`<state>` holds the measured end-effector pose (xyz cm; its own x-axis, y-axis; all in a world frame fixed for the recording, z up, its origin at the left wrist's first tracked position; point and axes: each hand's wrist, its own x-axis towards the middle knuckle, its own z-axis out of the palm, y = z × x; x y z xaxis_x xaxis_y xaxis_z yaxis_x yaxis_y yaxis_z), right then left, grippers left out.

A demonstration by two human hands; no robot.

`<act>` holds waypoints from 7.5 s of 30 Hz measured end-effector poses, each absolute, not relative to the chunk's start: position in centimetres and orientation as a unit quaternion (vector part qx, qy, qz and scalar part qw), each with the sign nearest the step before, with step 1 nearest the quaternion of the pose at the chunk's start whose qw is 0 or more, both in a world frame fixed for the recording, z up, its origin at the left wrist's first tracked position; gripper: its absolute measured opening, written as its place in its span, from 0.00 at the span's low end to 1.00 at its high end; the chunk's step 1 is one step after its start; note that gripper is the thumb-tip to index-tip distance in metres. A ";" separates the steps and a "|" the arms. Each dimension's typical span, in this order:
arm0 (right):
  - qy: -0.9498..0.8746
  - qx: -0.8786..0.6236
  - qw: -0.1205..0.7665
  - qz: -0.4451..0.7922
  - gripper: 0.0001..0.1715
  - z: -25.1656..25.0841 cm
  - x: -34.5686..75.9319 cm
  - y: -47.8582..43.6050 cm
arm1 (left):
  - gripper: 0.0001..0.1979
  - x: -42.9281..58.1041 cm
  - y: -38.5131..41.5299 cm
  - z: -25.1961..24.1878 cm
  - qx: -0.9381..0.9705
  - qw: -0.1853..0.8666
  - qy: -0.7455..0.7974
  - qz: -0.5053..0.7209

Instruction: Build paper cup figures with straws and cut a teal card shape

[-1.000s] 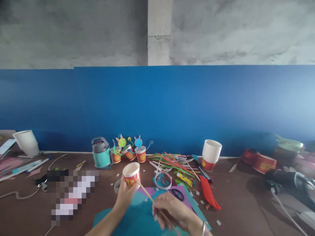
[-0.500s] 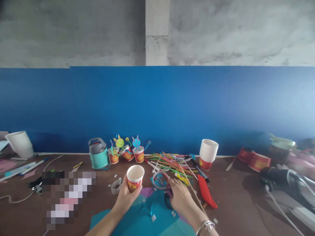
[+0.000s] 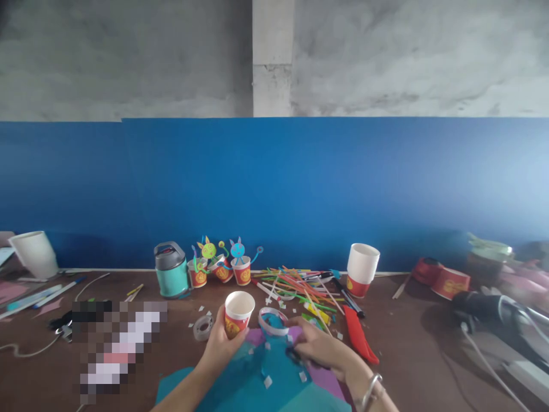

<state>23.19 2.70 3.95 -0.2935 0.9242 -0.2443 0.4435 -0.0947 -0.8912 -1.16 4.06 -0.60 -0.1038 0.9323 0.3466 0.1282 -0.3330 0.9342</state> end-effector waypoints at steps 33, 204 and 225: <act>-0.821 -0.540 0.175 0.068 0.37 5.6 17.2 -0.6 | 0.29 -1.4 2.4 -1.4 0.741 0.144 0.468 0.459; -0.584 -0.468 0.285 0.599 0.22 5.2 18.9 1.3 | 0.28 -0.3 2.6 -0.7 0.628 0.257 0.534 0.504; -0.440 -0.382 0.275 0.764 0.22 5.0 19.2 1.2 | 0.25 -0.8 2.5 -0.8 0.653 0.227 0.525 0.496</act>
